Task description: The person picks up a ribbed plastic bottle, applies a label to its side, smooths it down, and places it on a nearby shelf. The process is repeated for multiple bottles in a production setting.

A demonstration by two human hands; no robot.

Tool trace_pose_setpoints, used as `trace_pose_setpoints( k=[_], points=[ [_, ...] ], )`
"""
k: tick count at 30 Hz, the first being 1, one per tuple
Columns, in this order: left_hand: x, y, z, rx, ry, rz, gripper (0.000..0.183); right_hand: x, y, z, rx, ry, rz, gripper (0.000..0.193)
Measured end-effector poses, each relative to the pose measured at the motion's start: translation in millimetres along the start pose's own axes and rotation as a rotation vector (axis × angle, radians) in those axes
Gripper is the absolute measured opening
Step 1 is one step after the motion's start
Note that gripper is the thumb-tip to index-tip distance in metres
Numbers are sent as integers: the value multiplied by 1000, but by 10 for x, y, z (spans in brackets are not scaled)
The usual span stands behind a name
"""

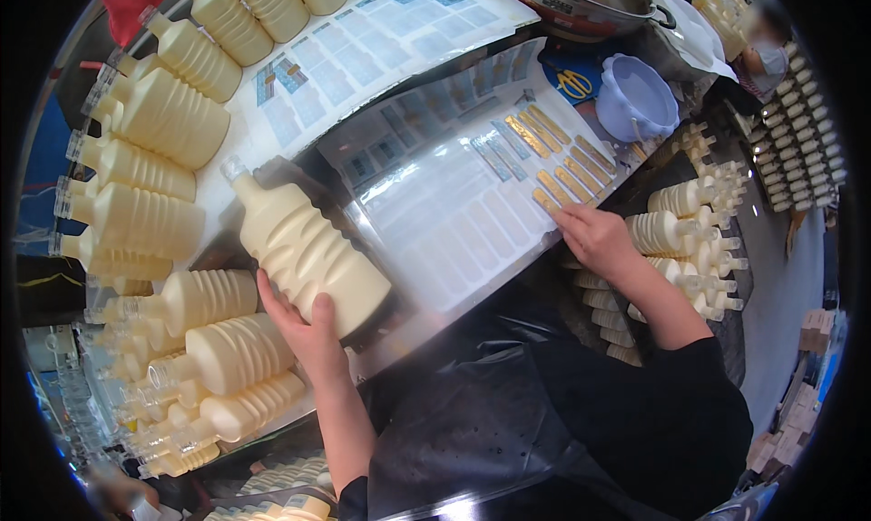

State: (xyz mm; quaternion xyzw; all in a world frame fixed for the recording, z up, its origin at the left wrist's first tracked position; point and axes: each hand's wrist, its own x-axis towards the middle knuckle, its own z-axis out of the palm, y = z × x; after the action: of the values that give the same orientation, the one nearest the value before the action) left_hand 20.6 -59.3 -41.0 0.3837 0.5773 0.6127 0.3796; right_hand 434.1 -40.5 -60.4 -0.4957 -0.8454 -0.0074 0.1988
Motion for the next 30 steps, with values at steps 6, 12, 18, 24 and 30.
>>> trace_pose_setpoints(
  k=[6, 12, 18, 24, 30],
  points=[
    [-4, -6, -16, -16, -10, 2, 92, -95, -69, -27, -21, -15, 1, 44],
    [4, -19, -28, 3, 4, 0, 92, -279, 102, 111, -107, -51, 9, 50],
    [7, -40, -53, 7, -6, 2, 92, -290, 175, 88, -18, -38, -19, 53],
    [-5, -3, -21, 43, -2, -5, 91, -123, -104, -53, -57, -229, 125, 71],
    [-6, -20, -29, 38, 0, 11, 92, 53, -87, -161, 18, -296, 200, 58]
  ],
)
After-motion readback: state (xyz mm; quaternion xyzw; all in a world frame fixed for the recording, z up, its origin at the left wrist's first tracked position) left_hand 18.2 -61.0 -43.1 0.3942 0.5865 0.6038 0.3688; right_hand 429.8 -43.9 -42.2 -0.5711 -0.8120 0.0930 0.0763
